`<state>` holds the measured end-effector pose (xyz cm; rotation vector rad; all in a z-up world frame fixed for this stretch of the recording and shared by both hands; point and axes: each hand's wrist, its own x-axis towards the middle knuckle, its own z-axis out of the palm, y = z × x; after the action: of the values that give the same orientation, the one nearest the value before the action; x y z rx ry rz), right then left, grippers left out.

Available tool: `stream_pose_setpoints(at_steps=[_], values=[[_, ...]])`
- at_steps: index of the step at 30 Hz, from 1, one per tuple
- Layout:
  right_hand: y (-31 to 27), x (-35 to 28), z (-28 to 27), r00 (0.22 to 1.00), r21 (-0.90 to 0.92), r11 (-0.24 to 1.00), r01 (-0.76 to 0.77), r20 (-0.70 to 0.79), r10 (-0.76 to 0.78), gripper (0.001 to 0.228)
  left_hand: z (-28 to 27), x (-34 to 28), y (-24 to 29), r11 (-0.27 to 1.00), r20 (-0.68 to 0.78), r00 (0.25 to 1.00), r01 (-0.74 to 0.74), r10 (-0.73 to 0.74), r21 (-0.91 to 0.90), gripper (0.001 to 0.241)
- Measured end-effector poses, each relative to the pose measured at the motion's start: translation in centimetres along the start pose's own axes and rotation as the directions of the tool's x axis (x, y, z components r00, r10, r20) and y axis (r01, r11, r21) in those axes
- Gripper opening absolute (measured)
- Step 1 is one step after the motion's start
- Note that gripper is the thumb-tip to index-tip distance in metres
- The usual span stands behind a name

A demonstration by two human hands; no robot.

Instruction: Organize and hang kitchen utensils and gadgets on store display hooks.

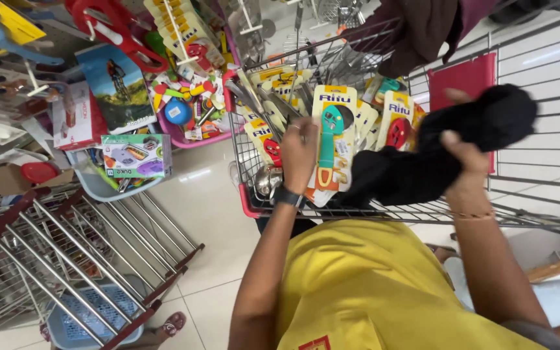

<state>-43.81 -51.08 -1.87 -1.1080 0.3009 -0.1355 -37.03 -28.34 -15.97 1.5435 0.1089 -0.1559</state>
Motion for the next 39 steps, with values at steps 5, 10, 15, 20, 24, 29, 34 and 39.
stream_pose_setpoints(at_steps=[5, 10, 15, 20, 24, 29, 34, 39], values=[[-0.7, 0.2, -1.8, 0.993, -0.083, 0.992, 0.096, -0.058, -0.101, 0.072, 2.1, -0.2, -3.6, 0.605, 0.025, 0.999, -0.044, 0.040, 0.795, 0.072], [4.7, 0.1, -1.6, 0.945, -0.685, 0.692, 0.228, -0.016, -0.327, 0.076, 1.8, -0.4, -0.3, 0.722, -0.044, 0.999, 0.015, 0.022, 0.691, 0.062], [6.5, 0.5, 4.9, 0.913, -0.465, 0.789, 0.401, 0.269, -0.306, 0.083, -0.1, -2.8, 0.4, 0.974, 0.062, 0.997, 0.033, -0.048, 0.225, 0.052], [7.3, 4.1, 8.8, 0.595, -0.627, -0.037, 0.778, 0.755, -0.274, 0.056, -1.8, -4.1, 0.4, 0.982, 0.094, 0.978, -0.181, 0.185, -0.045, 0.038], [7.1, 6.1, 11.2, 0.528, -0.554, 0.006, 0.832, 0.789, -0.314, 0.053, -4.4, -3.4, 0.7, 0.983, -0.006, 0.983, -0.185, 0.185, -0.002, 0.038], [5.4, 9.1, 15.2, 0.539, -0.590, 0.100, 0.801, 0.638, -0.550, 0.050, -5.6, -3.2, 9.6, 0.962, -0.007, 0.966, -0.255, 0.257, 0.096, 0.046], [10.6, 16.8, 8.9, 0.952, -0.510, 0.810, 0.290, 0.067, -0.299, 0.028, -5.9, -4.3, 10.1, 0.980, -0.086, 0.980, -0.184, 0.177, -0.080, 0.046], [8.7, 14.4, 10.5, 0.968, -0.058, 0.970, 0.236, -0.076, -0.240, 0.017, -7.2, -1.8, 11.0, 0.951, -0.327, 0.930, -0.238, 0.166, -0.194, 0.052]])
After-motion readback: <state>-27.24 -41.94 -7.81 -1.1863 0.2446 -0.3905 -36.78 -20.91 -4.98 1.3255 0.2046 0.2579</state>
